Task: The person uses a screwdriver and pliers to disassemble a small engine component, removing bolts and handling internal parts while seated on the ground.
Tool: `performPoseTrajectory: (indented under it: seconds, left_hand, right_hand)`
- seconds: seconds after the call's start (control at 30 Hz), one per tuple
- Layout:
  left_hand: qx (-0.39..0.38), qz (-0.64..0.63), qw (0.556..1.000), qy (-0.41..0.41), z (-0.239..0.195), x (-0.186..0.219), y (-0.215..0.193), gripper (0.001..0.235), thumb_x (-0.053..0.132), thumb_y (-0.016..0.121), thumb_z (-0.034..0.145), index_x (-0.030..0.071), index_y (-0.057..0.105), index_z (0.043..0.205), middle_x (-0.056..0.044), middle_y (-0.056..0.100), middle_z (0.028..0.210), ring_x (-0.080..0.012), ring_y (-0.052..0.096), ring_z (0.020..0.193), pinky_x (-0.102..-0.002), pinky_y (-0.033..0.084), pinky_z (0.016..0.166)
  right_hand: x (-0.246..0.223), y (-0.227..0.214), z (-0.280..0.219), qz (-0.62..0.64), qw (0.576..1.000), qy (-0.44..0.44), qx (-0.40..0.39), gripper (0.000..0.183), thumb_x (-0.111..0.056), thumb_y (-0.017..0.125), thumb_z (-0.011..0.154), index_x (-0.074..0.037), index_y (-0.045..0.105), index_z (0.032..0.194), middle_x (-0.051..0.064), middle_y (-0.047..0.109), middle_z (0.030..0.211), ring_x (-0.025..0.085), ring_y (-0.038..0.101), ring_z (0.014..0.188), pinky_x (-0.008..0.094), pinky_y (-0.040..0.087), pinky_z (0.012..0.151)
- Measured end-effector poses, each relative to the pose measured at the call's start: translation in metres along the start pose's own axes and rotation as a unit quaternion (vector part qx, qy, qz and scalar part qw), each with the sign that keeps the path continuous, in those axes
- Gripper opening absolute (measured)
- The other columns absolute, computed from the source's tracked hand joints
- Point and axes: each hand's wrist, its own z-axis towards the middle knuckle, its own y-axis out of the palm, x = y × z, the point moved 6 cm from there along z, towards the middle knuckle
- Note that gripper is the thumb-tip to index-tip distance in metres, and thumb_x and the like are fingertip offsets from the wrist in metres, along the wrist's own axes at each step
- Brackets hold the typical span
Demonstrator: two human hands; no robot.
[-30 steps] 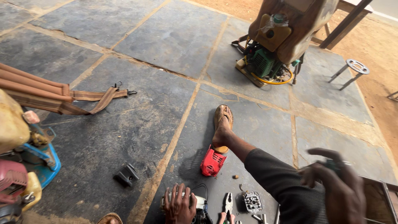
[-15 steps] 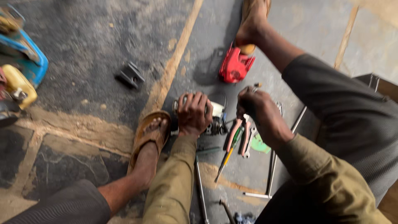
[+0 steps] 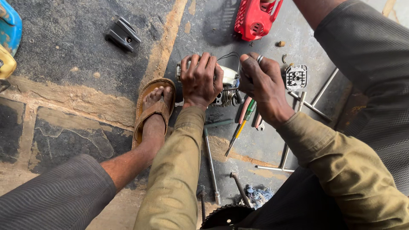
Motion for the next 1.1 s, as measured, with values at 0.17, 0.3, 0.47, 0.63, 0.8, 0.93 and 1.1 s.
performPoseTrajectory:
  seconds: [0.17, 0.3, 0.47, 0.63, 0.8, 0.93, 1.1]
  left_hand:
    - [0.002, 0.000, 1.000, -0.002, 0.001, 0.002, -0.002, 0.016, 0.018, 0.056, 0.095, 0.007, 0.066, 0.089, -0.006, 0.062, 0.089, -0.0255, 0.060, 0.086, -0.046, 0.047, 0.096]
    - [0.004, 0.002, 1.000, 0.001, 0.002, 0.002, -0.002, 0.014, 0.018, 0.058, 0.094, 0.008, 0.064, 0.086, -0.006, 0.061, 0.088, -0.0251, 0.060, 0.086, -0.046, 0.047, 0.095]
    - [0.008, 0.000, 1.000, 0.001, 0.002, 0.003, -0.004, 0.014, 0.018, 0.058, 0.095, 0.007, 0.064, 0.088, -0.007, 0.061, 0.089, -0.0259, 0.060, 0.087, -0.045, 0.047, 0.094]
    - [0.006, 0.002, 1.000, 0.007, 0.001, 0.000, 0.000, 0.015, 0.020, 0.058, 0.093, 0.008, 0.065, 0.088, -0.007, 0.063, 0.091, -0.0260, 0.060, 0.088, -0.046, 0.046, 0.096]
    - [0.006, -0.004, 1.000, 0.003, 0.001, -0.006, 0.012, 0.021, 0.022, 0.056, 0.098, 0.007, 0.068, 0.088, -0.007, 0.065, 0.090, -0.0243, 0.062, 0.085, -0.045, 0.048, 0.094]
    - [0.008, -0.003, 1.000, -0.003, -0.001, -0.009, 0.019, 0.028, 0.023, 0.055, 0.102, 0.008, 0.070, 0.085, -0.006, 0.068, 0.086, -0.0225, 0.063, 0.081, -0.043, 0.051, 0.092]
    - [0.010, -0.028, 0.999, 0.021, 0.009, -0.011, 0.026, 0.028, 0.022, 0.057, 0.101, 0.007, 0.070, 0.082, -0.008, 0.069, 0.084, -0.0227, 0.063, 0.078, -0.043, 0.052, 0.087]
  right_hand:
    - [0.007, -0.002, 0.007, -0.024, 1.000, -0.006, 0.013, 0.036, -0.032, 0.056, 0.109, -0.013, 0.046, 0.080, -0.007, 0.038, 0.067, 0.004, 0.034, 0.058, 0.024, 0.027, 0.051]
    - [0.009, -0.003, 0.010, -0.030, 0.999, -0.010, 0.011, 0.036, -0.032, 0.056, 0.109, -0.013, 0.046, 0.080, -0.006, 0.039, 0.066, 0.004, 0.035, 0.057, 0.024, 0.029, 0.051]
    - [0.009, -0.003, 0.012, -0.022, 1.000, -0.009, 0.001, 0.034, -0.029, 0.056, 0.109, -0.012, 0.047, 0.082, -0.006, 0.040, 0.067, 0.004, 0.035, 0.058, 0.024, 0.030, 0.051]
    - [0.004, 0.013, 0.006, -0.176, 0.980, -0.041, -0.089, 0.025, -0.027, 0.053, 0.109, -0.008, 0.059, 0.095, -0.006, 0.043, 0.072, 0.005, 0.040, 0.063, 0.024, 0.034, 0.052]
    - [-0.012, 0.023, 0.004, -0.392, 0.887, -0.233, 0.069, 0.031, -0.030, 0.059, 0.116, -0.003, 0.063, 0.101, 0.004, 0.055, 0.081, 0.015, 0.050, 0.074, 0.035, 0.043, 0.065]
    - [-0.027, 0.037, -0.013, -0.640, 0.705, -0.273, 0.136, 0.029, -0.027, 0.062, 0.114, -0.005, 0.061, 0.096, 0.012, 0.063, 0.082, 0.024, 0.056, 0.066, 0.045, 0.037, 0.053]
    - [-0.017, 0.032, -0.013, -0.677, 0.689, -0.243, 0.092, 0.021, -0.020, 0.068, 0.098, -0.003, 0.057, 0.101, 0.008, 0.059, 0.070, 0.021, 0.048, 0.044, 0.043, 0.034, 0.042]
